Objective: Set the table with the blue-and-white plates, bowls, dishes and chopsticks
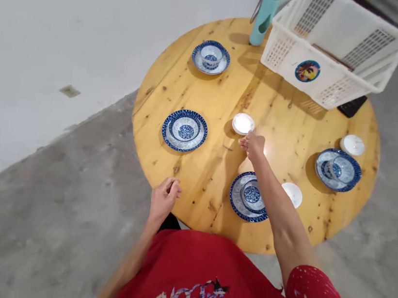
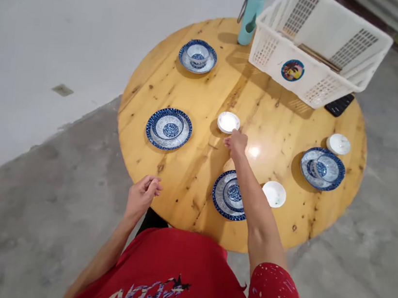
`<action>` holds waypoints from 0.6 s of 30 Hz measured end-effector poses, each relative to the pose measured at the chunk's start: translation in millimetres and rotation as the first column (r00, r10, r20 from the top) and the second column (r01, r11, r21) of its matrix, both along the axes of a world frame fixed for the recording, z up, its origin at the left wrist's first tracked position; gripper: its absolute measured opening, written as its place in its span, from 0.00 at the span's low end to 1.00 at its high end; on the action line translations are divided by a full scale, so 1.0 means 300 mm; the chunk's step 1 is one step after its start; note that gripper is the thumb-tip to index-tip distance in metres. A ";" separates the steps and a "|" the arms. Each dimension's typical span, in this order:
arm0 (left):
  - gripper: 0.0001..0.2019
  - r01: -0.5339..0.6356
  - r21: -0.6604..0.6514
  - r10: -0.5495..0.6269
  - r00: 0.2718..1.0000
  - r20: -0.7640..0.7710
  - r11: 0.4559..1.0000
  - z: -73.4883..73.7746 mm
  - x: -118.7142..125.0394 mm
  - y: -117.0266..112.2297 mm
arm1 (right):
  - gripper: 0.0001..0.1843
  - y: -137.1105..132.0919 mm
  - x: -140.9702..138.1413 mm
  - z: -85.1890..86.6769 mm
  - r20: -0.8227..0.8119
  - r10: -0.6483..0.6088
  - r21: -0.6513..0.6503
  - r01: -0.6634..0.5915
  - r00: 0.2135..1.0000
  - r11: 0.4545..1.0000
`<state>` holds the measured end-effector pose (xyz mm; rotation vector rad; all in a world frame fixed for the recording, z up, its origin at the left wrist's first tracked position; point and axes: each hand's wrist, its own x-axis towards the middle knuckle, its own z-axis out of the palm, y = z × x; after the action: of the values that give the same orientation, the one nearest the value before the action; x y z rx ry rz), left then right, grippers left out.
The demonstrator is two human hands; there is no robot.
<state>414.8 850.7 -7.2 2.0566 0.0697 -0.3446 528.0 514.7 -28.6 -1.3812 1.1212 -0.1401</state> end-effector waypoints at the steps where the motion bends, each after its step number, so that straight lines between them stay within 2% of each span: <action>1: 0.11 0.015 0.007 -0.015 1.000 -0.002 1.000 -0.002 0.039 0.038 | 0.10 0.002 -0.029 0.023 0.020 -0.009 -0.018 0.009 1.000 1.000; 4: 0.11 0.093 0.029 -0.093 0.996 0.015 0.995 -0.013 0.171 0.179 | 0.07 0.031 -0.154 0.094 0.105 -0.106 -0.078 0.114 0.989 0.990; 6: 0.11 0.179 0.052 -0.180 0.984 0.015 0.982 -0.020 0.266 0.288 | 0.05 0.095 -0.270 0.131 0.178 -0.224 -0.141 0.250 0.958 0.958; 9: 0.10 0.303 0.074 -0.303 0.953 -0.005 0.950 -0.021 0.413 0.440 | 0.04 0.281 -0.456 0.157 0.236 -0.444 -0.199 0.491 0.864 0.848; 11: 0.09 0.352 0.061 -0.352 0.936 -0.007 0.934 -0.014 0.506 0.509 | 0.05 0.446 -0.558 0.151 0.213 -0.539 -0.195 0.576 0.815 0.794; 13: 0.09 0.384 0.050 -0.384 0.923 0.006 0.922 -0.003 0.588 0.541 | 0.06 0.614 -0.628 0.130 0.159 -0.601 -0.153 0.621 0.783 0.769; 15: 0.09 0.416 0.062 -0.418 0.908 0.024 0.907 0.008 0.652 0.537 | 0.07 0.756 -0.662 0.104 0.125 -0.641 -0.101 0.653 0.757 0.751; 18: 0.09 0.483 0.060 -0.485 0.873 0.048 0.874 0.017 0.705 0.483 | 0.11 0.891 -0.659 0.069 0.090 -0.679 -0.048 0.684 0.729 0.728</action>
<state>626.4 995.7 -2.2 2.1111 -0.4915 -0.5914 330.3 781.9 -7.9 -0.9515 1.5414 -0.7709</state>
